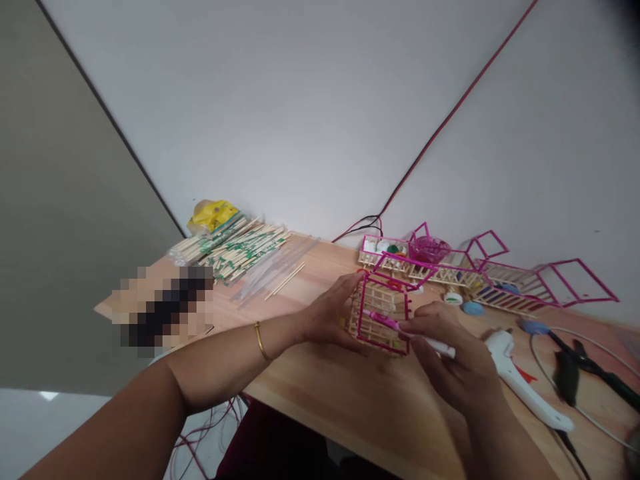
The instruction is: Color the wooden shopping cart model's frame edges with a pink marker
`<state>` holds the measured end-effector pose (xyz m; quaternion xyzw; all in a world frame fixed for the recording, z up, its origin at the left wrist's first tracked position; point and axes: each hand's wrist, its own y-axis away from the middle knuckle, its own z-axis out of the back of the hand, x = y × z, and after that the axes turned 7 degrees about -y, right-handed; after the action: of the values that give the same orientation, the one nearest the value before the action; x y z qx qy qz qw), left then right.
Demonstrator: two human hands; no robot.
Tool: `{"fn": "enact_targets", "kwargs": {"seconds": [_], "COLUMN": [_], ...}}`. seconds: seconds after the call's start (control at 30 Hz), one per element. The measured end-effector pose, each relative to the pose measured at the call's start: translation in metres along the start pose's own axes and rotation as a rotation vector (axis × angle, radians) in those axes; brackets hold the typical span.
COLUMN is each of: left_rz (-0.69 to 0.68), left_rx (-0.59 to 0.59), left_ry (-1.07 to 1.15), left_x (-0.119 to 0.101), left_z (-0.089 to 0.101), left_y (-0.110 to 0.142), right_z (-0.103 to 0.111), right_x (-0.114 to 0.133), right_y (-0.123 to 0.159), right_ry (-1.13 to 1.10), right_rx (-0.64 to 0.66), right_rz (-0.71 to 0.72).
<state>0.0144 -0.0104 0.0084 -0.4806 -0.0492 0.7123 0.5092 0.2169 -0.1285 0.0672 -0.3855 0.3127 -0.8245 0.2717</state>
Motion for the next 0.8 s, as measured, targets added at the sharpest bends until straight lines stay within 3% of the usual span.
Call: {"fn": "enact_targets", "kwargs": {"seconds": [0.2, 0.6, 0.8], "left_rz": [0.000, -0.019, 0.000], "left_rx": [-0.034, -0.055, -0.051], "left_ry": [0.043, 0.136, 0.050], "left_x": [-0.002, -0.004, 0.004], "left_z": [0.001, 0.000, -0.002], "left_y": [-0.002, -0.010, -0.002], "right_z": [0.000, -0.003, 0.001], "right_x": [0.006, 0.005, 0.007], "right_y": [-0.001, 0.002, 0.001], "right_ry": [-0.112, -0.143, -0.136], "right_rx": [0.080, 0.096, 0.096], "right_rz": [0.006, 0.015, 0.005]}}
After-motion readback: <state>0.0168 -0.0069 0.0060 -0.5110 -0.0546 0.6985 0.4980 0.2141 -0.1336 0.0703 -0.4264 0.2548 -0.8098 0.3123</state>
